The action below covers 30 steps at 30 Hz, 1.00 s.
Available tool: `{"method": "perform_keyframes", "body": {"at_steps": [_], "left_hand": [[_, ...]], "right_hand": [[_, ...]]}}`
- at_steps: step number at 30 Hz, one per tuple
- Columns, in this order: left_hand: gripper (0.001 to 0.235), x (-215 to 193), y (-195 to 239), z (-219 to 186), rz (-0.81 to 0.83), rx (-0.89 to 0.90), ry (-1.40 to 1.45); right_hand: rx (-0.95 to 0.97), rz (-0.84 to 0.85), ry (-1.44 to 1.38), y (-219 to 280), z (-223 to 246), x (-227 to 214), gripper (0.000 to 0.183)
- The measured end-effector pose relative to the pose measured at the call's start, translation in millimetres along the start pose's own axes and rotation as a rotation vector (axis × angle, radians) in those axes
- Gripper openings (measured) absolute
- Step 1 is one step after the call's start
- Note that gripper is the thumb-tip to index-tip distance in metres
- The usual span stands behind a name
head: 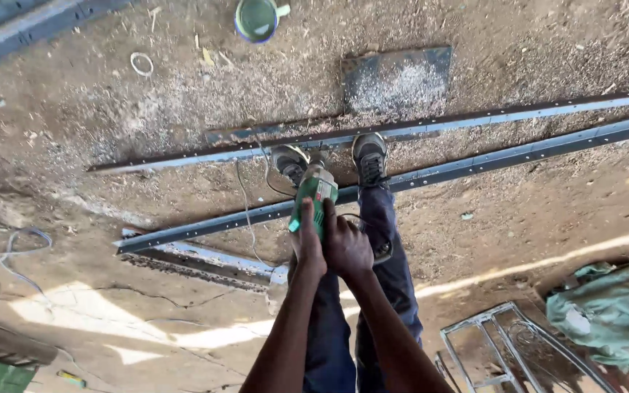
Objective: Drilling holes into metal L-bars using a power drill.
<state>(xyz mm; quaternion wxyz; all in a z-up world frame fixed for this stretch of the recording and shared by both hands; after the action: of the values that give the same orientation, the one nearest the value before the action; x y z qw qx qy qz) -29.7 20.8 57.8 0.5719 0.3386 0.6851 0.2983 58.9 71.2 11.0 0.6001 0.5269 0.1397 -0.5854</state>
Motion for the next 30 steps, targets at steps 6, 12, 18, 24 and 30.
{"method": "perform_keyframes", "body": {"at_steps": [6, 12, 18, 24, 30], "left_hand": [[0.068, -2, -49, 42, -0.091, 0.106, -0.030], [0.050, 2, -58, 31, -0.129, 0.235, -0.040], [0.042, 3, -53, 28, -0.143, 0.281, 0.018], [0.042, 7, -61, 29, -0.222, 0.303, 0.039], [0.051, 15, -65, 32, -0.249, 0.294, 0.085]], "right_hand": [[0.098, 0.154, -0.083, -5, -5, 3, 0.083], [0.172, 0.279, -0.198, -2, -23, 25, 0.086], [0.156, 0.325, -0.132, -3, -26, 17, 0.089], [0.167, 0.415, -0.148, -19, -21, 1, 0.097], [0.169, 0.371, -0.369, -11, -41, -5, 0.099]]}}
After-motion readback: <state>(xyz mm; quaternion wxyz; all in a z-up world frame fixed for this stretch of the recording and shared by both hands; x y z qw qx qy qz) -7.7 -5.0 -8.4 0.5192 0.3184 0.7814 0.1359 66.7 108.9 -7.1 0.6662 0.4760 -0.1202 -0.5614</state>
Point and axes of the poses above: each hand's wrist, its own y-axis away from the middle knuckle, its own x-axis out of the palm, z = x × y, the point moved 7 cm from there along -y, towards the middle knuckle, and after that the axes turned 14 degrees about -z, right-handed, at the moved point
